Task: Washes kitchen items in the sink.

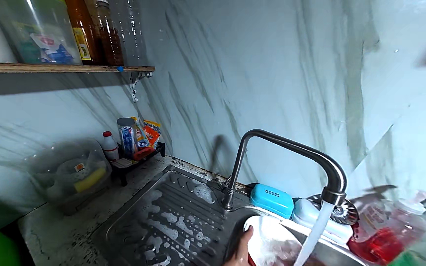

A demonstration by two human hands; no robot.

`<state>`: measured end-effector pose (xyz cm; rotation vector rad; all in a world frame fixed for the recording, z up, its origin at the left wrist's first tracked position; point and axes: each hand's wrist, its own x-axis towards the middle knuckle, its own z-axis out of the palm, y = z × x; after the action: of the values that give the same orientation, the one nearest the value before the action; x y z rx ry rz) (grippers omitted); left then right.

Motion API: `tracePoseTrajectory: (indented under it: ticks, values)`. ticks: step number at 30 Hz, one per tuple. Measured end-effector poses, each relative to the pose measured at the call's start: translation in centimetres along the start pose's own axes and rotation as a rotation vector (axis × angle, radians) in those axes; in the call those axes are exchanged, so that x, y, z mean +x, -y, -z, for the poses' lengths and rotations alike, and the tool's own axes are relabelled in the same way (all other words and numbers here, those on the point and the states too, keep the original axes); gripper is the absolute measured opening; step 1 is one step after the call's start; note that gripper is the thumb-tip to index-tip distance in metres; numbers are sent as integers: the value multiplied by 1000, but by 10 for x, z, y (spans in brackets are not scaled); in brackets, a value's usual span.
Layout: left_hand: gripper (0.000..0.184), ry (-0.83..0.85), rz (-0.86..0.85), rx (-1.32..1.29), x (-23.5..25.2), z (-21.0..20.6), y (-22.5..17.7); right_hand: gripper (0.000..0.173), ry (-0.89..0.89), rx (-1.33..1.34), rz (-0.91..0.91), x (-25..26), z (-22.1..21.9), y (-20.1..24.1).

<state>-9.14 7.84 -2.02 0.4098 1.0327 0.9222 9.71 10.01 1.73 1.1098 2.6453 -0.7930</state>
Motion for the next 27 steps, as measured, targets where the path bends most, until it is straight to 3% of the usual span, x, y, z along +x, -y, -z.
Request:
tracePoseTrajectory:
  ticks: [2,5,7,9,11,13,16,18,20,22,23,25,27]
  values:
    - [66,31,-9,-18,0,-3,3,65,-8,-94,-85,5,4,-3]
    - [64,33,-30,-26,5,-11,3,61,21,61,-90,14,0,48]
    - [75,36,9,-20,2,-6,-1,51,42,-108,-113,13,8,58]
    - [89,49,-10,64,6,1,0,43,-15,-113,-134,8,30,49]
    - [80,15,-145,116,3,3,0,39,-88,112,-101,6,57,37]
    - [62,15,-436,183,-1,5,5,34,-156,272,-64,13,73,16]
    - [27,252,-709,224,0,2,16,39,-350,305,-42,34,75,-9]
    - [34,353,-726,230,5,-4,21,45,-407,217,-72,43,72,-2]
    - [42,196,-758,284,2,-14,25,45,-515,75,-139,50,51,23]
    - [58,-33,-740,485,-9,-20,25,44,-496,14,-164,51,25,55]
    - [61,-58,-739,564,-12,-18,26,45,-514,-8,-122,50,14,56]
    - [44,-8,-879,564,-5,-11,30,48,-620,77,-83,50,8,35]
    - [43,144,-909,522,-9,-8,33,50,-624,410,-220,49,21,8]
